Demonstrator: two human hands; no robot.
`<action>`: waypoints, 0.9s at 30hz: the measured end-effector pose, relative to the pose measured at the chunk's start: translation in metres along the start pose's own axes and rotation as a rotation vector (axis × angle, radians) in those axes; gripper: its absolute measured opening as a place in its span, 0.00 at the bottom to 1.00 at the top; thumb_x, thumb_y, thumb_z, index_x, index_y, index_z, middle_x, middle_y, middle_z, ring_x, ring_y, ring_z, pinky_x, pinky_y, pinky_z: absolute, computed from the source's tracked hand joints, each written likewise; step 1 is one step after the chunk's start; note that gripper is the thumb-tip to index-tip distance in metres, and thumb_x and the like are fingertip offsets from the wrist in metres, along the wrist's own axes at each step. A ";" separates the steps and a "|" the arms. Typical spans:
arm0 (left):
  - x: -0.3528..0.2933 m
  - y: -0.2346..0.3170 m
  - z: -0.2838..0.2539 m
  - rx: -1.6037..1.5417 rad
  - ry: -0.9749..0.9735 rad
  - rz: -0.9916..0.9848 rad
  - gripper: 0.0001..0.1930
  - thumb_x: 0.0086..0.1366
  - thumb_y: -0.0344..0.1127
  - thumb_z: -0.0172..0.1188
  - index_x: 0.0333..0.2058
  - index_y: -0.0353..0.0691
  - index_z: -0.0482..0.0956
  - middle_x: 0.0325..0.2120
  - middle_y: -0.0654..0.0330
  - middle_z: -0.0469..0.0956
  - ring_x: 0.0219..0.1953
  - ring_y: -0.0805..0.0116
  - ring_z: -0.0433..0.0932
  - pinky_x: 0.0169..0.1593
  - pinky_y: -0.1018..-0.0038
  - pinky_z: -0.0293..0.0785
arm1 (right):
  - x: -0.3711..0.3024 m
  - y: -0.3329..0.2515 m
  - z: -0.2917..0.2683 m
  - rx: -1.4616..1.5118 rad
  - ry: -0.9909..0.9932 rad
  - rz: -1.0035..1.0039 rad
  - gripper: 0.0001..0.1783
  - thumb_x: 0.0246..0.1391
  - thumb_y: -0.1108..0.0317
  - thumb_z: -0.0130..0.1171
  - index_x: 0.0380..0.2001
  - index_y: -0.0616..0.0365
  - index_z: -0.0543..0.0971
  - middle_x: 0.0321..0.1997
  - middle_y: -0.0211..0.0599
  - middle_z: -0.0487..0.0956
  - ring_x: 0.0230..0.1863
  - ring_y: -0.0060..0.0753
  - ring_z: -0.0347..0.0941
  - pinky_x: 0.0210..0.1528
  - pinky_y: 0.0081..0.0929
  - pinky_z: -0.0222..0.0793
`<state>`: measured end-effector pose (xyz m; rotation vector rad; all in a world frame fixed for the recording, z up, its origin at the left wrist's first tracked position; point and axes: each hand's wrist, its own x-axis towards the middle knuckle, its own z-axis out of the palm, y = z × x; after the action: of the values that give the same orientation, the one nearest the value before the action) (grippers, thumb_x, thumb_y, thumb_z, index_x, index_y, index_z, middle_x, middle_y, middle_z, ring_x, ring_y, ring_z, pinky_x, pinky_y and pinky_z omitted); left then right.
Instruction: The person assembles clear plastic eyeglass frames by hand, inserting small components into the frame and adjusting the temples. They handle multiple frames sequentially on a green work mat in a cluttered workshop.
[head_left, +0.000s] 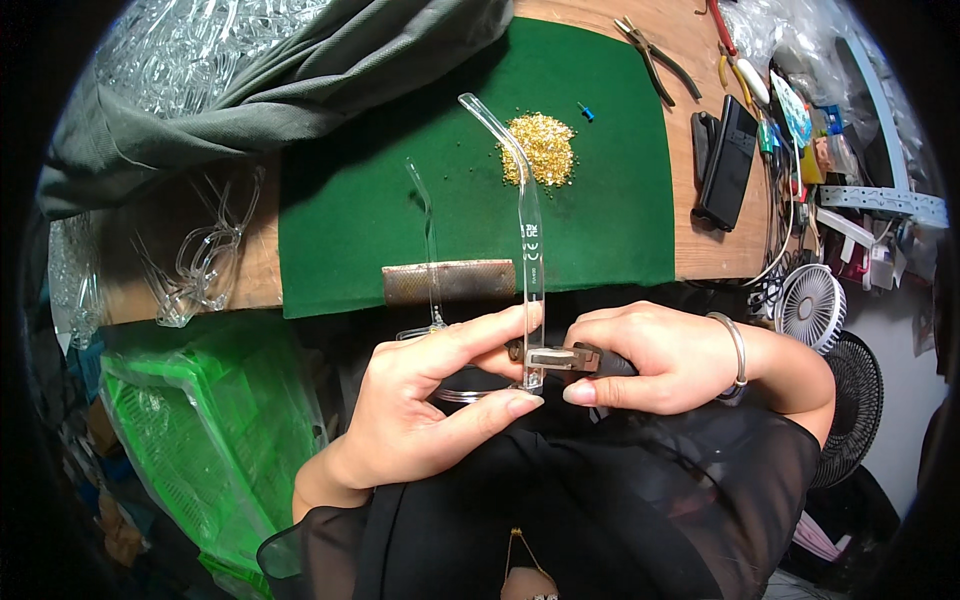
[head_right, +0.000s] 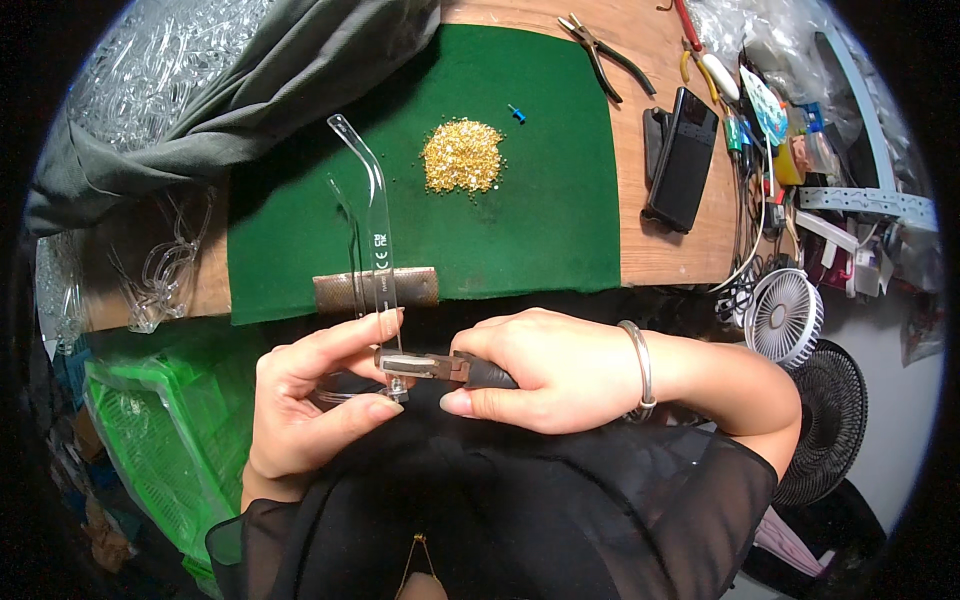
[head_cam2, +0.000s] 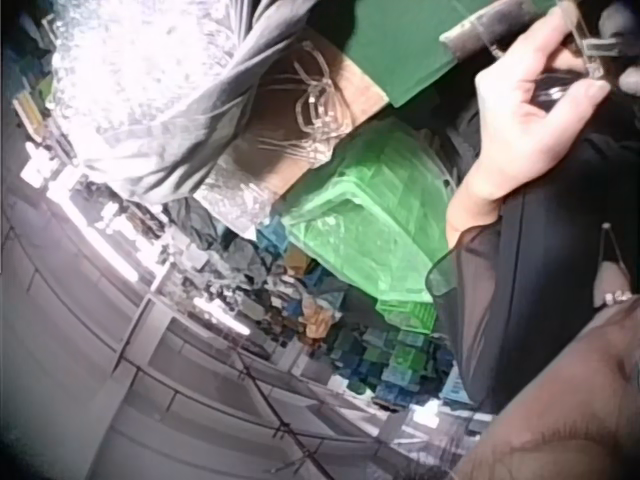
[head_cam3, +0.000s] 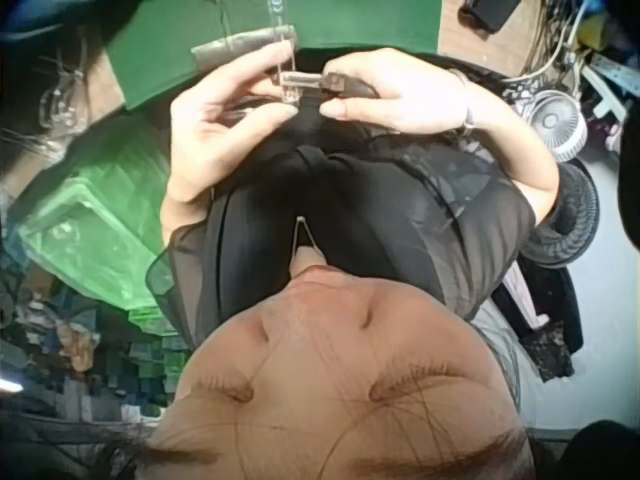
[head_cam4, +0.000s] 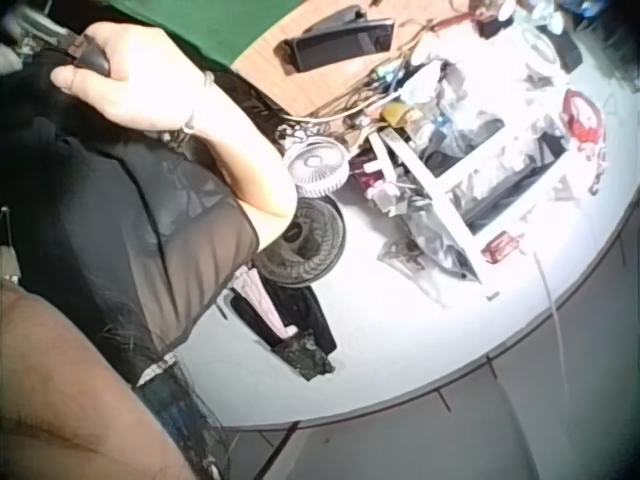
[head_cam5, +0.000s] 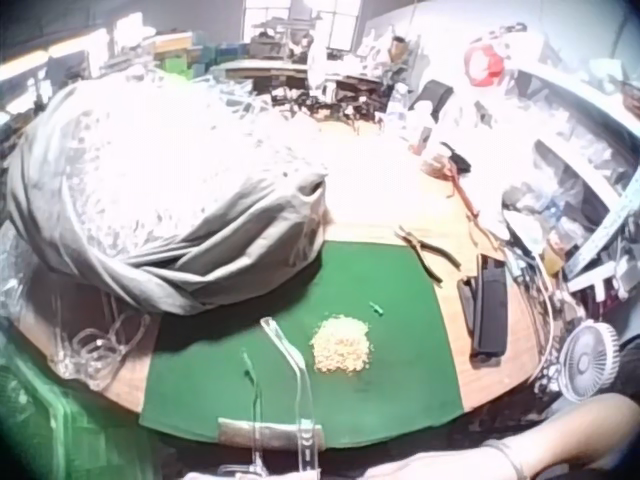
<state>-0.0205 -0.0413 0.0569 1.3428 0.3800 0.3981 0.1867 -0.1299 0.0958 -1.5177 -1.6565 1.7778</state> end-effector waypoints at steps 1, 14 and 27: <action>0.000 0.000 0.000 0.011 0.003 -0.009 0.27 0.48 0.23 0.64 0.49 0.31 0.69 0.31 0.57 0.80 0.36 0.73 0.78 0.43 0.78 0.71 | 0.000 0.000 0.000 -0.021 0.025 -0.020 0.15 0.52 0.60 0.56 0.27 0.63 0.71 0.23 0.40 0.72 0.26 0.39 0.71 0.29 0.29 0.65; -0.001 -0.001 0.001 0.193 0.021 -0.003 0.26 0.44 0.25 0.66 0.46 0.33 0.73 0.33 0.57 0.80 0.33 0.68 0.79 0.37 0.79 0.70 | 0.001 0.010 0.015 -0.372 0.264 -0.022 0.10 0.35 0.71 0.61 0.19 0.61 0.69 0.18 0.41 0.69 0.23 0.45 0.69 0.26 0.34 0.65; 0.007 -0.003 0.000 0.439 -0.005 0.377 0.22 0.39 0.30 0.69 0.37 0.33 0.78 0.27 0.56 0.79 0.29 0.66 0.78 0.34 0.75 0.66 | 0.011 0.018 0.000 -0.664 0.431 -0.439 0.19 0.27 0.74 0.60 0.30 0.59 0.70 0.29 0.39 0.67 0.32 0.42 0.66 0.37 0.33 0.62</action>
<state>-0.0137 -0.0386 0.0541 1.8531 0.2127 0.6496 0.1902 -0.1265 0.0747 -1.4566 -2.2159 0.6425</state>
